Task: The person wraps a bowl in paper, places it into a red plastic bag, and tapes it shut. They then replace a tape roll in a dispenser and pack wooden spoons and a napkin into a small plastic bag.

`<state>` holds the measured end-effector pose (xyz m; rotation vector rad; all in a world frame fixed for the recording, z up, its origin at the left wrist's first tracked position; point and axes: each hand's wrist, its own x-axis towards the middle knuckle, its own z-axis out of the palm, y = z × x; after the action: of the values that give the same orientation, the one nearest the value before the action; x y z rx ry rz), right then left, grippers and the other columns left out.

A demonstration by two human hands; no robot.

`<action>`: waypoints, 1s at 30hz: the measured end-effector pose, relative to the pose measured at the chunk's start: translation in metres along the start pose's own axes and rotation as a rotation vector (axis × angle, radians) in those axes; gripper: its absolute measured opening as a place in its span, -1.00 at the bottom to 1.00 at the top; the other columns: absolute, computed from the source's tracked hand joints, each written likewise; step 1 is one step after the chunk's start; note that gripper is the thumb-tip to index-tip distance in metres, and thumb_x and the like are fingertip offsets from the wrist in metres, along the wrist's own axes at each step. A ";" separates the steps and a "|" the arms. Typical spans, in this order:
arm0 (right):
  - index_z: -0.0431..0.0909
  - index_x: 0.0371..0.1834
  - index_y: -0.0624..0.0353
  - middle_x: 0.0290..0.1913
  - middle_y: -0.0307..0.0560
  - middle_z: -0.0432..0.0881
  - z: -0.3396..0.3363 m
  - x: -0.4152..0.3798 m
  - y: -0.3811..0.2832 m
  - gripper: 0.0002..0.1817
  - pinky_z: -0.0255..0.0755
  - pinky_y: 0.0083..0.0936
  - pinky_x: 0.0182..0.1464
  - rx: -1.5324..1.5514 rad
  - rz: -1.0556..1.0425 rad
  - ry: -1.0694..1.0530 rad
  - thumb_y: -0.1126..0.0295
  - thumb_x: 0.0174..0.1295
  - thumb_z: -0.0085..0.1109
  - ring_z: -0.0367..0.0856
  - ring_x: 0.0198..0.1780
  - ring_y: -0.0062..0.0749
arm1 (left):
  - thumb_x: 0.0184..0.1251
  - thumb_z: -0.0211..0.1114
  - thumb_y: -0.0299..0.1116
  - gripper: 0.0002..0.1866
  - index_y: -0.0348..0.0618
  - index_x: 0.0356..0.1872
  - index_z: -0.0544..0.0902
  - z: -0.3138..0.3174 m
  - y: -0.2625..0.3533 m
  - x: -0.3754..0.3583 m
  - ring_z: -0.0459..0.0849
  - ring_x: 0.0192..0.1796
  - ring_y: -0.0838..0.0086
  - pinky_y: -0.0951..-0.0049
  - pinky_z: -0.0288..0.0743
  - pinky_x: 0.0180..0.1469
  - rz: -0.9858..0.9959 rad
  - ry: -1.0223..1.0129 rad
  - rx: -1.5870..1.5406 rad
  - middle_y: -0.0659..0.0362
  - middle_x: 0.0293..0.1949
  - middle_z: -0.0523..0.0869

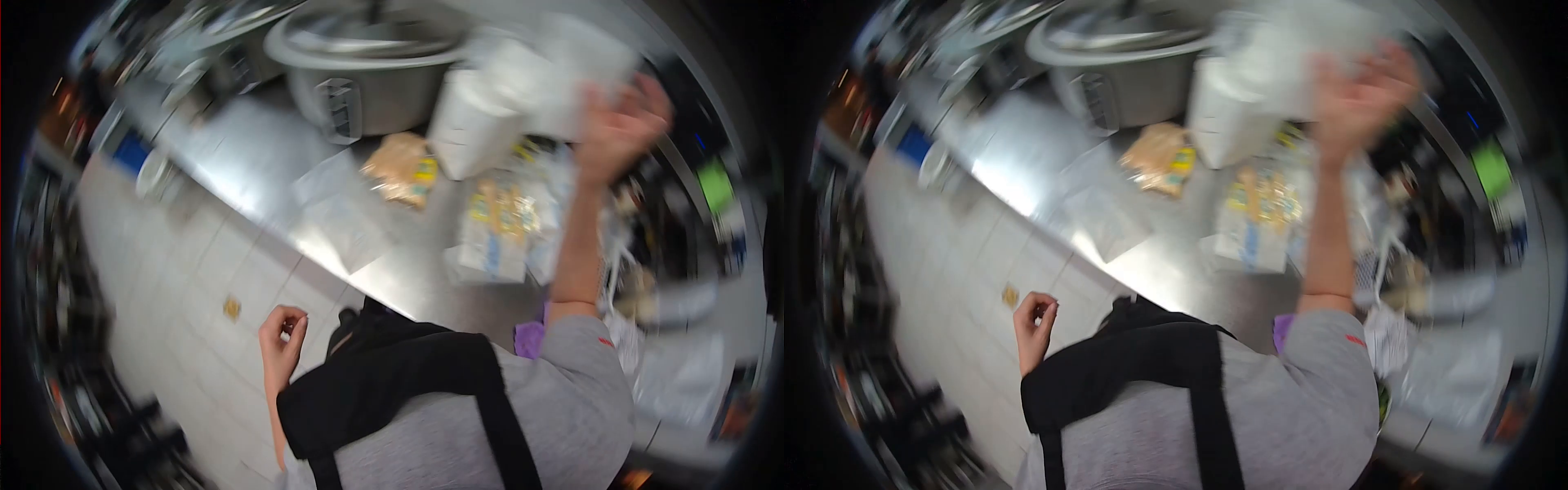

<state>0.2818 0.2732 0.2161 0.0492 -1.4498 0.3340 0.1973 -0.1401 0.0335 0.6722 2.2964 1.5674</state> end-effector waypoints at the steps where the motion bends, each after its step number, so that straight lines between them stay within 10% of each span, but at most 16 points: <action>1: 0.25 -0.06 0.18 0.02 -0.12 0.31 0.003 -0.027 0.000 -0.46 0.38 -0.62 -0.06 0.016 -0.008 -0.040 0.75 -0.12 0.22 0.36 -0.03 -0.49 | 0.02 0.21 -0.53 -0.89 -0.24 -0.37 0.54 0.012 0.017 0.014 0.50 -0.31 0.55 0.61 0.33 -0.35 0.117 0.024 -0.031 0.17 -0.31 0.58; 4: 0.31 -0.04 0.14 -0.06 -0.19 0.37 0.031 -0.142 -0.051 -0.58 0.28 -0.48 0.03 0.574 0.748 -0.187 0.67 0.00 0.11 0.37 -0.04 -0.49 | 0.03 0.17 -0.52 -0.75 -0.18 -0.20 0.57 0.044 0.051 0.047 0.37 0.15 0.25 0.38 0.29 0.07 0.387 -0.129 -0.102 -0.01 0.21 0.33; 8: 0.48 -0.46 0.25 -0.37 -0.06 0.47 0.031 -0.180 -0.121 -0.90 0.36 -0.47 -0.24 0.497 0.805 -0.557 0.66 -0.07 0.10 0.50 -0.29 -0.26 | 0.07 0.16 -0.55 -0.75 -0.27 -0.18 0.61 0.076 0.040 0.074 0.41 0.12 0.30 0.36 0.26 0.13 0.402 -0.284 -0.464 -0.03 0.14 0.41; 11: 0.53 -0.33 0.25 -0.23 -0.04 0.49 0.009 -0.189 -0.127 -0.86 0.40 -0.52 -0.16 0.494 0.841 -0.698 0.60 0.01 0.11 0.54 -0.19 -0.28 | 0.09 0.13 -0.62 -0.68 -0.36 -0.07 0.56 0.079 0.031 0.073 0.53 -0.16 0.55 0.60 0.37 -0.07 0.117 -0.305 -0.464 0.12 -0.18 0.62; 13: 0.55 -0.28 0.26 -0.19 -0.04 0.50 -0.002 -0.203 -0.118 -0.82 0.40 -0.53 -0.12 0.473 0.748 -0.727 0.59 0.00 0.10 0.52 -0.14 -0.28 | 0.08 0.13 -0.63 -0.62 -0.34 0.01 0.51 0.087 0.026 0.069 0.50 -0.21 0.61 0.68 0.35 -0.14 -0.005 -0.253 -0.466 0.16 -0.15 0.60; 16: 0.53 -0.06 0.25 -0.06 -0.08 0.50 -0.016 -0.219 -0.109 -0.65 0.42 -0.56 -0.06 0.664 1.193 -0.809 0.66 0.04 0.01 0.47 -0.03 -0.45 | 0.11 0.10 -0.64 -0.59 -0.31 0.06 0.48 0.093 0.030 0.069 0.48 0.00 0.53 0.58 0.36 0.02 -0.039 -0.241 -0.605 0.12 0.05 0.51; 23: 0.38 0.11 0.30 0.15 0.00 0.38 -0.029 -0.225 -0.075 -0.58 0.52 -0.59 -0.19 0.426 1.358 -0.492 0.62 0.13 -0.13 0.51 -0.09 -0.47 | -0.07 0.15 -0.64 -0.60 -0.06 -0.12 0.60 0.072 -0.004 0.071 0.38 0.16 0.12 0.25 0.34 0.08 0.503 0.129 0.243 0.02 0.18 0.38; 30: 0.31 0.17 0.32 0.22 0.07 0.29 -0.007 -0.206 -0.094 -0.56 0.53 -0.62 -0.18 0.524 1.308 -0.515 0.68 0.17 -0.20 0.52 -0.07 -0.45 | 0.02 0.17 -0.46 -0.71 -0.10 -0.16 0.61 0.109 -0.007 0.079 0.20 0.30 0.14 0.39 0.48 -0.05 0.734 -0.053 0.717 0.06 0.30 0.19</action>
<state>0.2948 0.1450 0.0292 -0.4406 -1.6879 1.8695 0.1803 -0.0143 -0.0109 1.8630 2.7176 0.8331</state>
